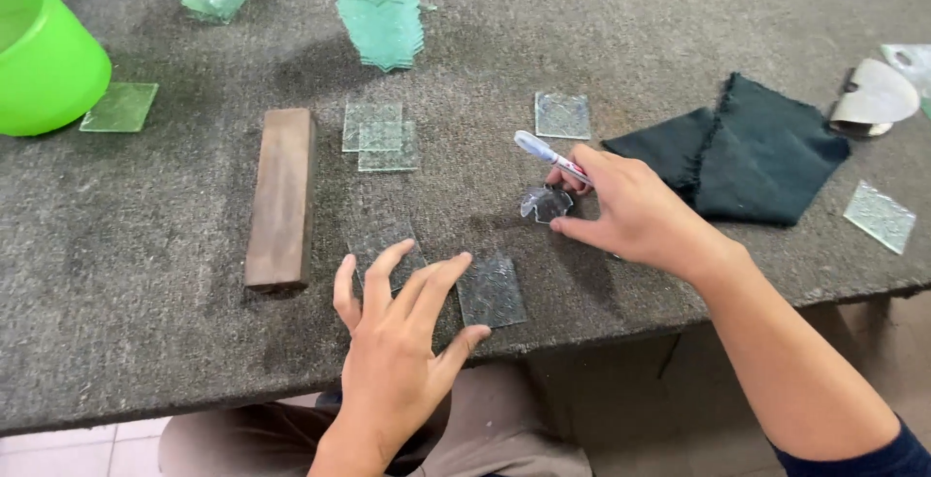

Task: Marking small glass pieces with a marker and then grinding the edges using a handheld angle grinder.

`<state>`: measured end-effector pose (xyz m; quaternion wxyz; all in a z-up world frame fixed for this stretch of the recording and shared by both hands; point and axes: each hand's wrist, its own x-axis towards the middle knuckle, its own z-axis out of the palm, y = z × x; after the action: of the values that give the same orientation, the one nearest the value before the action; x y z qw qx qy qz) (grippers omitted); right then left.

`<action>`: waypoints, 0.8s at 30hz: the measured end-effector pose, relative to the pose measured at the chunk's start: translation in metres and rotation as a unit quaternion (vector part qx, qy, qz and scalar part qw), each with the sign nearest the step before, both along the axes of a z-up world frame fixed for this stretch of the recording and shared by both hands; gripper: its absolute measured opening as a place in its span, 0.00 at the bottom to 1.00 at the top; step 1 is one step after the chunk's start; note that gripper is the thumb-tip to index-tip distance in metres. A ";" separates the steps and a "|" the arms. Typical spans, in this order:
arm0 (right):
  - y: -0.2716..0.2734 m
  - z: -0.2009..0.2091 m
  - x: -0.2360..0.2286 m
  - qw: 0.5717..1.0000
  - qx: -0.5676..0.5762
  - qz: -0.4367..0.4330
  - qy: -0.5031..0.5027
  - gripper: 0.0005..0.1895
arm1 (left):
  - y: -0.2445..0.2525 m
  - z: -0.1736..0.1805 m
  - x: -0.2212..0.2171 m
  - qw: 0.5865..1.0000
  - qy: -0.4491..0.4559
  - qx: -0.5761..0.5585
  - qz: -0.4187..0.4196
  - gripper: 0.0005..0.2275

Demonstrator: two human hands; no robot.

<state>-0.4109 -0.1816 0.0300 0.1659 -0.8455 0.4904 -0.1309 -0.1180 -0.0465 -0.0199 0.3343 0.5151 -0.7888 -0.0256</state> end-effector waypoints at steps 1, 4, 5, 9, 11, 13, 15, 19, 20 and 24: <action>0.002 0.000 0.002 1.000 0.003 0.004 -0.002 0.23 | 0.000 0.001 0.000 1.000 -0.002 0.003 0.004 0.27; 0.016 0.005 0.012 1.000 0.003 0.003 0.018 0.21 | -0.001 0.001 0.000 1.000 0.010 0.028 0.008 0.28; 0.025 0.012 0.020 0.999 0.025 0.021 -0.009 0.20 | -0.002 0.000 0.000 0.999 0.014 0.034 0.007 0.30; 0.056 0.002 0.041 0.990 0.030 0.124 -0.053 0.30 | -0.001 0.003 0.002 0.998 0.027 0.055 0.001 0.33; 0.061 0.004 0.047 0.988 0.050 0.133 -0.058 0.29 | -0.001 0.002 0.003 0.998 0.028 0.055 0.003 0.35; 0.063 0.007 0.046 0.985 0.068 0.144 -0.063 0.28 | -0.002 0.005 0.002 0.998 0.028 0.053 0.006 0.37; 0.061 0.008 0.039 0.991 0.021 0.103 -0.078 0.41 | -0.002 0.011 0.001 0.998 0.035 0.049 0.014 0.29; 0.079 -0.012 0.003 0.994 0.042 0.009 -0.104 0.24 | -0.007 0.013 -0.006 0.998 0.030 0.060 0.011 0.21; 0.085 -0.014 0.002 0.981 0.057 -0.022 -0.184 0.25 | -0.008 0.012 -0.009 0.998 0.011 0.067 0.020 0.22; 0.101 -0.022 0.001 0.949 0.071 -0.122 -0.281 0.26 | -0.012 0.013 -0.013 0.997 0.005 0.076 0.030 0.20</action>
<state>-0.4097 -0.0804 0.0084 0.3397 -0.6945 0.5312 -0.3466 -0.1313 -0.0589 -0.0071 0.2988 0.5622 -0.7672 -0.0775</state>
